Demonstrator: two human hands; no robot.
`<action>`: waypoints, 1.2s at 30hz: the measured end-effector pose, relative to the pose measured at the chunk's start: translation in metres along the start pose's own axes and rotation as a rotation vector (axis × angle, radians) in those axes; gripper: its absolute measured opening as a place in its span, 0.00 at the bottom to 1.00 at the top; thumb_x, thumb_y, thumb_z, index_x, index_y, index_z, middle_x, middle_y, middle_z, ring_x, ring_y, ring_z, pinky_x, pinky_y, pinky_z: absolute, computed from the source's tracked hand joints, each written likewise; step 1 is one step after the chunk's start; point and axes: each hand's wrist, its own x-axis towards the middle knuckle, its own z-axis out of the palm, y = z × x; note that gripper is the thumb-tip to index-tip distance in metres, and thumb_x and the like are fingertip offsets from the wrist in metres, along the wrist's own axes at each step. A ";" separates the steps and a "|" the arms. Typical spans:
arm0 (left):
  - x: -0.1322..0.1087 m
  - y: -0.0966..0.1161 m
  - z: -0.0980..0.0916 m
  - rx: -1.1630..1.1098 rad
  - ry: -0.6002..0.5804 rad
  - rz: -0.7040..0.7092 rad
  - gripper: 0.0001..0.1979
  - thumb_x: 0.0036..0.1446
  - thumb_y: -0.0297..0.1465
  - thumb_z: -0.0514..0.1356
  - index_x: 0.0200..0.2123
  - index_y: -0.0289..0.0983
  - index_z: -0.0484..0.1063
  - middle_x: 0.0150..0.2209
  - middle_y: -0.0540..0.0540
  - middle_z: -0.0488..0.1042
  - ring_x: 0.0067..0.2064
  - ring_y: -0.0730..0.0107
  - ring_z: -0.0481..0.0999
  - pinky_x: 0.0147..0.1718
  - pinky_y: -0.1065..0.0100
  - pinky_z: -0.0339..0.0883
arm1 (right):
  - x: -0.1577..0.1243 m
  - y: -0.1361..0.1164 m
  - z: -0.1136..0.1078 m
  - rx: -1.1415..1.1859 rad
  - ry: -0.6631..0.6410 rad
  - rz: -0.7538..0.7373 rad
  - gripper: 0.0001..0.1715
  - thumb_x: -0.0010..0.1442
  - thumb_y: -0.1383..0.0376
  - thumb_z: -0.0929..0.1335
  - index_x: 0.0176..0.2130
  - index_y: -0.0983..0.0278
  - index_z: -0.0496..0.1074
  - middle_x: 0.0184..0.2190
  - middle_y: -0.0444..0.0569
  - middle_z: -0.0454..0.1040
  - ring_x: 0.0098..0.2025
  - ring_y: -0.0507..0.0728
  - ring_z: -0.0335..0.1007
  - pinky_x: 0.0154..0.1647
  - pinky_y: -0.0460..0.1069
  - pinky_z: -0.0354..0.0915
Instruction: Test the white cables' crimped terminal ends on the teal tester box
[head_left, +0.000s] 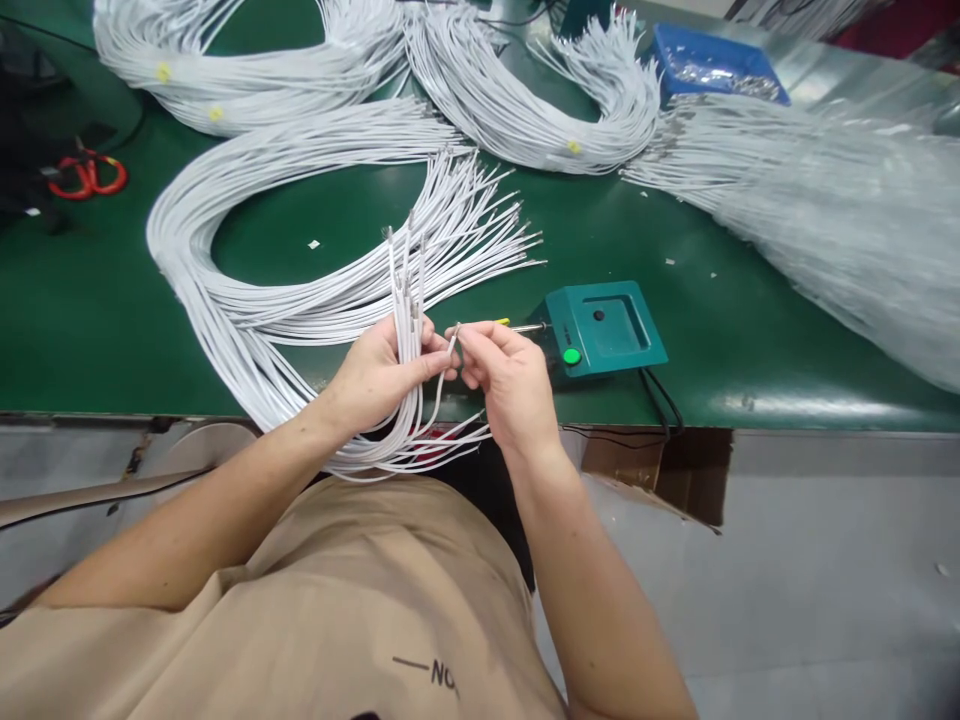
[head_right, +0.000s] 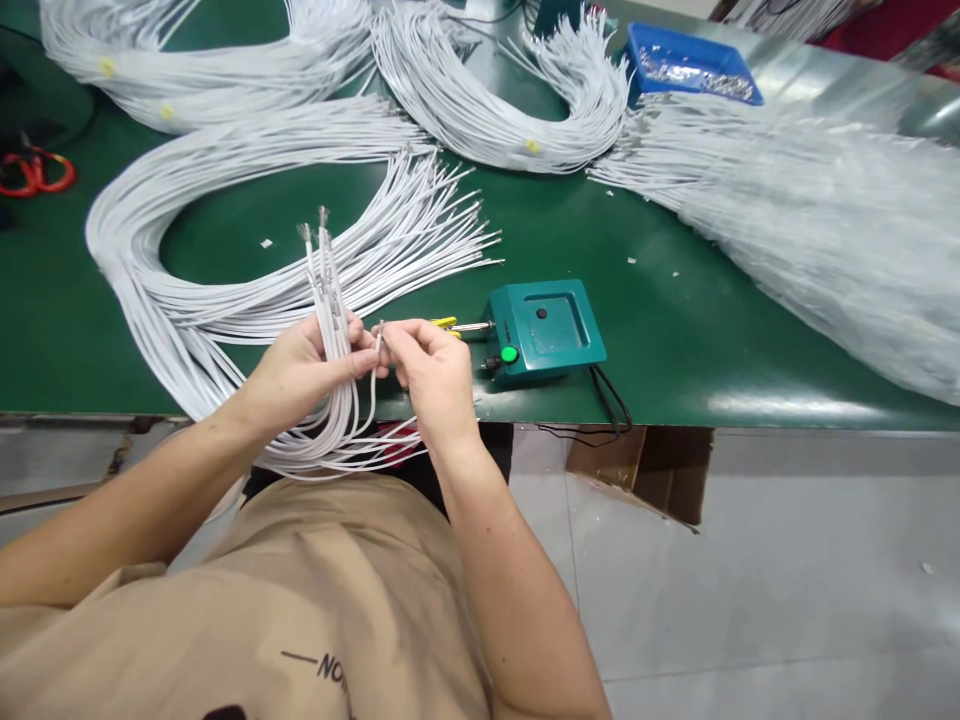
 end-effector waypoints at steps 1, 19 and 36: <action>0.000 0.000 0.001 -0.024 -0.018 -0.002 0.18 0.46 0.33 0.69 0.30 0.37 0.60 0.27 0.51 0.75 0.30 0.71 0.76 0.33 0.69 0.68 | 0.001 0.001 0.000 0.086 -0.021 0.051 0.09 0.52 0.64 0.69 0.23 0.65 0.70 0.18 0.39 0.63 0.19 0.46 0.52 0.20 0.44 0.50; -0.001 -0.001 0.002 -0.095 -0.125 -0.025 0.15 0.51 0.29 0.66 0.30 0.38 0.58 0.28 0.51 0.76 0.31 0.72 0.77 0.35 0.68 0.70 | 0.004 0.002 -0.012 0.240 -0.167 0.237 0.18 0.50 0.52 0.74 0.30 0.65 0.73 0.19 0.38 0.62 0.22 0.47 0.59 0.27 0.45 0.61; 0.007 -0.001 -0.004 -0.358 -0.198 -0.255 0.24 0.51 0.24 0.65 0.52 0.35 0.69 0.32 0.49 0.73 0.30 0.78 0.74 0.28 0.78 0.66 | -0.003 0.011 -0.014 -0.884 0.103 -0.525 0.11 0.63 0.65 0.62 0.31 0.64 0.69 0.31 0.48 0.71 0.35 0.54 0.66 0.40 0.50 0.63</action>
